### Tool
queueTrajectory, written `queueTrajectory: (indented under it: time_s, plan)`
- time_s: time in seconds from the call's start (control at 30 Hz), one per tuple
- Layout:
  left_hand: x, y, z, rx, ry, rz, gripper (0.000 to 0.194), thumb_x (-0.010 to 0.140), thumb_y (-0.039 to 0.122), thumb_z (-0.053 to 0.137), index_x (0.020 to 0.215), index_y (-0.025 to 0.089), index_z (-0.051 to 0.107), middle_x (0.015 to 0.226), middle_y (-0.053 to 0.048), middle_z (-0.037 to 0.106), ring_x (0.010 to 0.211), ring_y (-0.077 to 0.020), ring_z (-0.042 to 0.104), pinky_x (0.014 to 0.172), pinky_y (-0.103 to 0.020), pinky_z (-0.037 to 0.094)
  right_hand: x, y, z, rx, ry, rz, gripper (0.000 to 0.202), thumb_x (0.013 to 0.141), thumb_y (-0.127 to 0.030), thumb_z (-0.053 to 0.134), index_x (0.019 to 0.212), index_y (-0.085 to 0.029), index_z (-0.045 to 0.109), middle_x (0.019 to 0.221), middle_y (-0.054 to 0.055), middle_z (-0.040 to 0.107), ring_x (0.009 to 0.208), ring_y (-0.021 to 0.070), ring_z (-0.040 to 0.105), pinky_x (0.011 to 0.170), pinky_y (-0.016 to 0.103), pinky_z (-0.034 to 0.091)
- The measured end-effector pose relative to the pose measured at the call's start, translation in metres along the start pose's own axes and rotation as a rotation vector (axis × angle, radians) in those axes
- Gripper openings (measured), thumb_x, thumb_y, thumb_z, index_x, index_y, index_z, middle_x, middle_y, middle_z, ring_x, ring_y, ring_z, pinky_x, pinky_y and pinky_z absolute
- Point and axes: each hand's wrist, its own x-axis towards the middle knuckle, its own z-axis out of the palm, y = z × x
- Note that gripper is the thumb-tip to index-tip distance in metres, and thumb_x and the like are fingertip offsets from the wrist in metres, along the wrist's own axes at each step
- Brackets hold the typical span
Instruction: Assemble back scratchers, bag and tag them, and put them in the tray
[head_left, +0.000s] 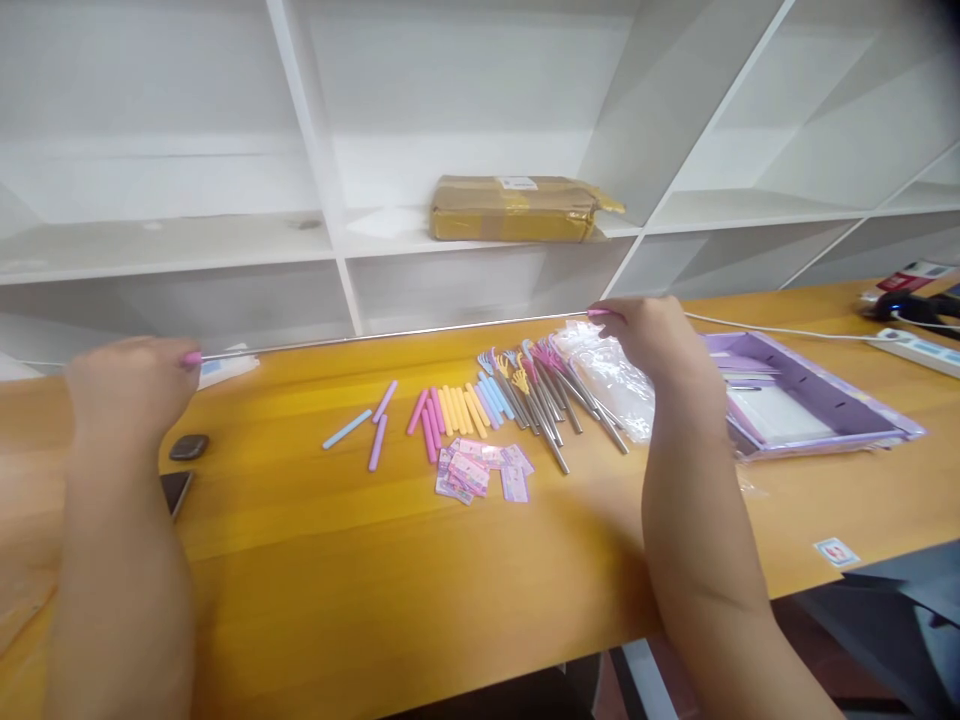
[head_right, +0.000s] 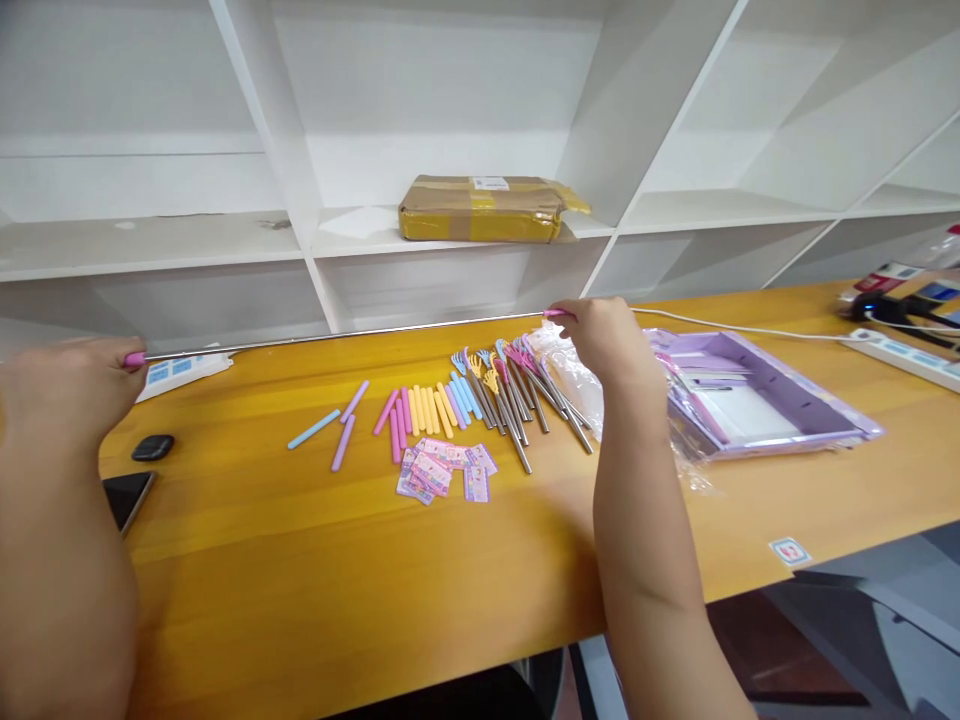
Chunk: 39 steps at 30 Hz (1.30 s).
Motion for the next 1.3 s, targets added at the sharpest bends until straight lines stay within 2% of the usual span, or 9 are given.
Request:
queueTrajectory:
  time_s: [0.17, 0.27, 0.3, 0.43, 0.53, 0.63, 0.77, 0.97, 1.3]
  plan:
    - [-0.003, 0.011, -0.001, 0.191, 0.031, 0.077, 0.033, 0.101, 0.029, 0.038, 0.083, 0.021, 0.065, 0.079, -0.002, 0.058, 0.072, -0.0164, 0.039, 0.066, -0.027, 0.025, 0.001, 0.000, 0.007, -0.080, 0.045, -0.150, 0.039, 0.106, -0.034, 0.049, 0.107, -0.019, 0.084, 0.090, 0.013, 0.081, 0.079, 0.0278, 0.071, 0.070, 0.036, 0.047]
    - [-0.010, 0.034, 0.000, 0.210, -0.027, 0.106, 0.034, 0.103, 0.030, 0.040, 0.096, 0.021, 0.072, 0.087, -0.004, 0.069, 0.078, -0.0183, 0.053, 0.071, -0.028, 0.033, 0.002, -0.014, 0.015, -0.075, 0.070, -0.247, 0.036, 0.107, -0.037, 0.051, 0.110, -0.020, 0.083, 0.098, 0.013, 0.080, 0.086, 0.0271, 0.070, 0.074, 0.036, 0.047]
    - [-0.014, 0.046, 0.002, 0.188, -0.055, 0.172, 0.037, 0.104, 0.033, 0.040, 0.102, 0.020, 0.074, 0.090, -0.006, 0.073, 0.081, -0.0207, 0.058, 0.073, -0.030, 0.036, 0.002, -0.023, 0.019, -0.080, 0.077, -0.287, 0.035, 0.108, -0.036, 0.052, 0.110, -0.020, 0.083, 0.099, 0.013, 0.079, 0.089, 0.0270, 0.069, 0.074, 0.036, 0.046]
    - [-0.040, 0.100, 0.015, 0.070, -0.112, 0.388, 0.048, 0.108, 0.036, 0.036, 0.103, 0.013, 0.078, 0.095, -0.019, 0.079, 0.090, -0.0323, 0.071, 0.076, -0.036, 0.045, -0.004, -0.076, 0.041, -0.156, 0.002, -0.441, 0.027, 0.106, -0.023, 0.054, 0.108, -0.015, 0.079, 0.098, 0.014, 0.077, 0.093, 0.0260, 0.064, 0.076, 0.035, 0.041]
    - [-0.069, 0.140, 0.025, 0.028, -0.131, 0.418, 0.048, 0.108, 0.031, 0.033, 0.104, 0.017, 0.079, 0.096, -0.020, 0.079, 0.089, -0.0342, 0.074, 0.069, -0.036, 0.046, -0.019, -0.126, 0.060, -0.203, -0.116, -0.502, 0.023, 0.103, -0.013, 0.054, 0.101, -0.014, 0.077, 0.091, 0.012, 0.075, 0.085, 0.0238, 0.060, 0.074, 0.034, 0.034]
    - [-0.090, 0.165, 0.028, -0.055, -0.249, 0.439, 0.041, 0.105, 0.027, 0.040, 0.101, 0.019, 0.080, 0.091, -0.019, 0.079, 0.081, -0.0338, 0.076, 0.065, -0.036, 0.046, -0.040, -0.172, 0.073, -0.215, -0.220, -0.574, 0.024, 0.100, -0.005, 0.053, 0.095, -0.012, 0.075, 0.086, 0.013, 0.072, 0.080, 0.0234, 0.056, 0.071, 0.035, 0.029]
    - [-0.096, 0.169, 0.025, -0.076, -0.280, 0.456, 0.035, 0.101, 0.020, 0.044, 0.095, 0.019, 0.079, 0.088, -0.018, 0.078, 0.080, -0.0346, 0.076, 0.064, -0.037, 0.047, -0.055, -0.198, 0.075, -0.215, -0.263, -0.596, 0.028, 0.096, 0.002, 0.049, 0.093, -0.011, 0.073, 0.085, 0.014, 0.071, 0.077, 0.0230, 0.053, 0.069, 0.036, 0.025]
    - [-0.093, 0.159, 0.019, -0.058, -0.206, 0.469, 0.035, 0.102, 0.024, 0.043, 0.095, 0.022, 0.078, 0.090, -0.016, 0.079, 0.080, -0.0324, 0.075, 0.063, -0.037, 0.045, -0.052, -0.188, 0.069, -0.166, -0.222, -0.620, 0.026, 0.098, 0.000, 0.050, 0.096, -0.014, 0.072, 0.090, 0.010, 0.070, 0.079, 0.0210, 0.053, 0.071, 0.034, 0.026]
    - [-0.101, 0.165, 0.014, -0.032, -0.246, 0.500, 0.040, 0.103, 0.021, 0.039, 0.093, 0.018, 0.077, 0.089, -0.020, 0.078, 0.083, -0.0338, 0.077, 0.064, -0.036, 0.047, -0.060, -0.196, 0.074, -0.219, -0.387, -0.567, 0.020, 0.097, -0.003, 0.054, 0.101, -0.013, 0.071, 0.100, 0.014, 0.073, 0.092, 0.0238, 0.064, 0.074, 0.034, 0.033]
